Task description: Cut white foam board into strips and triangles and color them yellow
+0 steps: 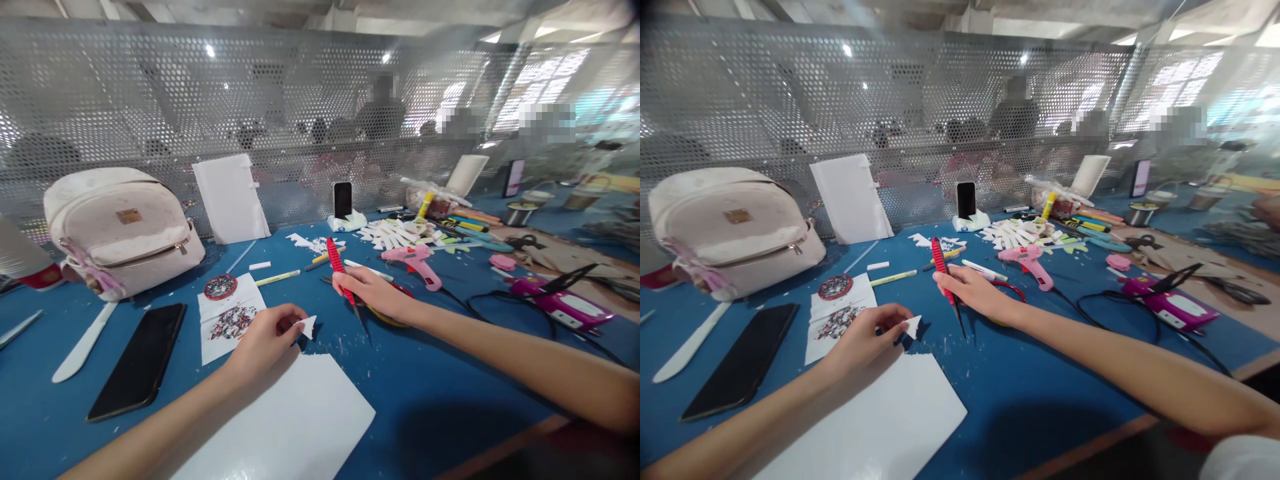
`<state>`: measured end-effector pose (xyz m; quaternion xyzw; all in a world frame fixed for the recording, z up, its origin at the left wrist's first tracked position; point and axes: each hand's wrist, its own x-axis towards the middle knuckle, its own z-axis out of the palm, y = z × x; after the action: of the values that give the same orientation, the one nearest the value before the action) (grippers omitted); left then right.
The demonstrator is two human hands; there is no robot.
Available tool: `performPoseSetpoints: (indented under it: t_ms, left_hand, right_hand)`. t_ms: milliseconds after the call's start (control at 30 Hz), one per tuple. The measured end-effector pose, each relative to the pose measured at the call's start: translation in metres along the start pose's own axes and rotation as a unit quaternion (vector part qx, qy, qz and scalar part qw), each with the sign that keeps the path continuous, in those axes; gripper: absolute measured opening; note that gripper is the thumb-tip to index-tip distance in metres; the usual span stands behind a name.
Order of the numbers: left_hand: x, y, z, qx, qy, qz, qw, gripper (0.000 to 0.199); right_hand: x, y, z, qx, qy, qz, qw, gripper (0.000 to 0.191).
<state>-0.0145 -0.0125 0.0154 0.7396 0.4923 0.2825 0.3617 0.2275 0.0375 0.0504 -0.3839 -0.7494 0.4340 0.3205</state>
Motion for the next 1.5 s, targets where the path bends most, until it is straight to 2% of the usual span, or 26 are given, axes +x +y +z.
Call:
performPoseSetpoints:
  t_ms: [167, 467, 700, 833, 933, 1067, 1300, 1500]
  left_hand:
    - [0.002, 0.002, -0.001, 0.011, 0.011, 0.000, 1.000, 0.019]
    - [-0.005, 0.007, 0.006, 0.005, -0.022, -0.005, 1.000, 0.016]
    - [0.004, 0.008, -0.003, 0.079, 0.003, 0.046, 0.996, 0.015]
    - [-0.005, 0.002, -0.005, 0.126, 0.004, 0.102, 0.987, 0.022]
    - [-0.019, -0.007, -0.003, 0.174, 0.002, 0.156, 0.972, 0.025]
    - [-0.029, -0.018, -0.001, 0.200, -0.015, 0.213, 0.956, 0.026]
    - [-0.021, -0.019, -0.005, 0.291, -0.006, 0.261, 0.920, 0.028]
    - [-0.016, -0.028, -0.003, 0.348, 0.004, 0.310, 0.885, 0.033]
  right_hand:
    - [-0.001, 0.007, 0.004, 0.112, 0.008, 0.036, 0.993, 0.049]
    - [-0.004, 0.010, 0.012, 0.172, 0.056, -0.019, 0.983, 0.044]
    - [-0.013, 0.019, 0.029, 0.139, 0.063, -0.054, 0.987, 0.034]
    - [-0.012, 0.023, 0.030, 0.070, 0.068, -0.081, 0.992, 0.024]
    - [-0.012, 0.026, 0.027, 0.026, 0.044, -0.096, 0.994, 0.015]
    - [-0.012, 0.031, 0.025, 0.024, 0.001, -0.080, 0.997, 0.011]
    - [-0.008, 0.035, 0.021, 0.049, -0.009, -0.116, 0.992, 0.008]
    - [-0.009, 0.034, 0.017, -0.074, 0.002, -0.081, 0.994, 0.012]
